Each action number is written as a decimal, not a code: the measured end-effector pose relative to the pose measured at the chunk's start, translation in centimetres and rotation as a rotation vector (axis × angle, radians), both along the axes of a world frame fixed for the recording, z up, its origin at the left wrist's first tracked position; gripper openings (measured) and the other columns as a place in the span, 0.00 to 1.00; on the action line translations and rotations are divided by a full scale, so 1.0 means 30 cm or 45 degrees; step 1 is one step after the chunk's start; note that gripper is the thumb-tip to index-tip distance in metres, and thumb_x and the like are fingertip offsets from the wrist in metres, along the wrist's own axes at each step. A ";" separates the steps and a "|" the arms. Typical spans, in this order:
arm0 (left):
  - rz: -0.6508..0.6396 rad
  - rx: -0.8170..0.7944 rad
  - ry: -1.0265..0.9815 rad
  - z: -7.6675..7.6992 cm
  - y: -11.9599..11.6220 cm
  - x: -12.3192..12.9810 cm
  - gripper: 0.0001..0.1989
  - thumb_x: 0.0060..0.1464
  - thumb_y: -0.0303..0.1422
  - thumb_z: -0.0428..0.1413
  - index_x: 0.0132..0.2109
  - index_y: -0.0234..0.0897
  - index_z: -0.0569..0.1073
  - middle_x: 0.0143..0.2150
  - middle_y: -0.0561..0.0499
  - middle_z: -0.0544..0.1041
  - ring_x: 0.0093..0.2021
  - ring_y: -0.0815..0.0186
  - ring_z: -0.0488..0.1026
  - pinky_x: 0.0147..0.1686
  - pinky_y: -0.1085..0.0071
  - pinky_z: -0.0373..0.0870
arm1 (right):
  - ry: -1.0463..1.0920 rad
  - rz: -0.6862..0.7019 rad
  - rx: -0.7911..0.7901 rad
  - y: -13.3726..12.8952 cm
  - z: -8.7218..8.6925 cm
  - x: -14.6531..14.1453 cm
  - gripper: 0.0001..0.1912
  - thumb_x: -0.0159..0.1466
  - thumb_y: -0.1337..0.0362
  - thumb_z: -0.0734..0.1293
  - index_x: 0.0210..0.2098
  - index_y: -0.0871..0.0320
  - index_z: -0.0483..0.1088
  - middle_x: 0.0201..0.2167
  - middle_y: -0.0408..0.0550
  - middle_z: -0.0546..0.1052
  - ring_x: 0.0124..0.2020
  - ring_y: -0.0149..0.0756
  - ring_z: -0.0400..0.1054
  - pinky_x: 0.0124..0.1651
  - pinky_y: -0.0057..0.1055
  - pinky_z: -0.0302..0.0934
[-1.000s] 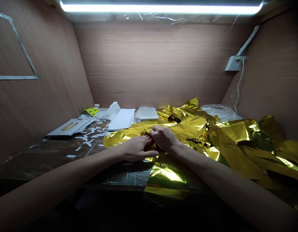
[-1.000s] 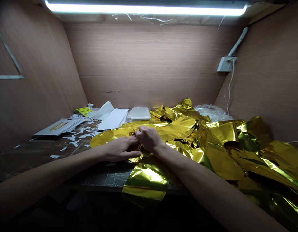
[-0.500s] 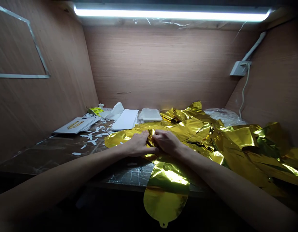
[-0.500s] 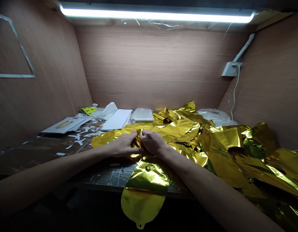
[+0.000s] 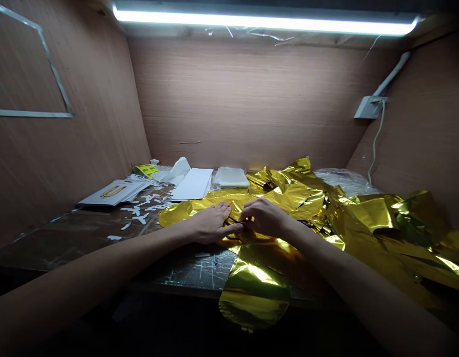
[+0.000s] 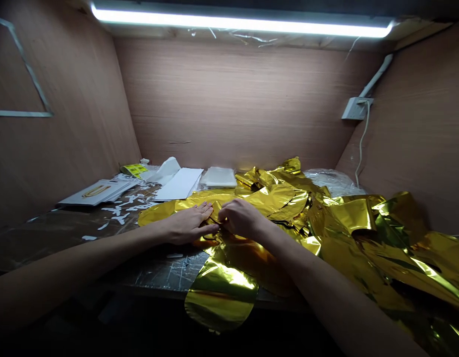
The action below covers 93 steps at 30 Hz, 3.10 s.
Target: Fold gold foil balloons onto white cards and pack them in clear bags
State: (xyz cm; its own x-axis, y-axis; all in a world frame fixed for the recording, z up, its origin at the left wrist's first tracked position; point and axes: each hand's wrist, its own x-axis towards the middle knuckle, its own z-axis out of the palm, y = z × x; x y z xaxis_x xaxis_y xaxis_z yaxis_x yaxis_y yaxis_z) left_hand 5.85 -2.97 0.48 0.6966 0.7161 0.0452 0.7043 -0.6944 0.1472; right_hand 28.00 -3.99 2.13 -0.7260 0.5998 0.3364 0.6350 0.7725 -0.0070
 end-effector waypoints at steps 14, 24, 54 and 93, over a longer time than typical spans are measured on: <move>-0.024 0.122 0.023 -0.029 0.021 0.002 0.35 0.70 0.47 0.40 0.70 0.23 0.59 0.74 0.29 0.55 0.75 0.50 0.51 0.71 0.55 0.48 | 0.095 -0.073 -0.248 0.067 -0.013 0.059 0.09 0.62 0.64 0.74 0.41 0.49 0.84 0.38 0.48 0.80 0.34 0.32 0.71 0.42 0.29 0.61; -0.188 0.189 0.075 -0.034 0.012 0.001 0.31 0.73 0.42 0.37 0.73 0.28 0.56 0.76 0.32 0.48 0.77 0.48 0.40 0.72 0.47 0.42 | 0.093 -0.088 -0.238 0.080 -0.039 0.042 0.07 0.65 0.60 0.72 0.37 0.51 0.85 0.33 0.48 0.81 0.36 0.34 0.72 0.43 0.29 0.61; 0.501 0.161 0.026 0.113 0.272 -0.302 0.17 0.58 0.44 0.57 0.37 0.35 0.81 0.35 0.42 0.82 0.35 0.59 0.74 0.35 0.70 0.62 | 1.442 -0.414 -1.114 0.073 -0.032 0.004 0.04 0.54 0.70 0.72 0.27 0.64 0.80 0.26 0.51 0.80 0.27 0.34 0.75 0.34 0.31 0.77; 0.301 0.643 -0.033 0.090 0.036 -0.082 0.12 0.50 0.32 0.58 0.39 0.44 0.86 0.33 0.44 0.83 0.35 0.54 0.79 0.33 0.65 0.69 | 1.755 0.187 -1.046 0.054 0.005 0.051 0.22 0.39 0.73 0.64 0.30 0.59 0.84 0.30 0.51 0.83 0.36 0.46 0.79 0.50 0.48 0.74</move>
State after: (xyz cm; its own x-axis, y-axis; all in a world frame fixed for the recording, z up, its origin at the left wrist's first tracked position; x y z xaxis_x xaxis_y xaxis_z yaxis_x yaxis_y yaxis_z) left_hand 3.40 -1.88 3.16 0.5137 0.7375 0.4384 0.8501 -0.5067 -0.1438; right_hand 29.52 -2.37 2.27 -0.2224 0.8944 0.3881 -0.2806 0.3225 -0.9040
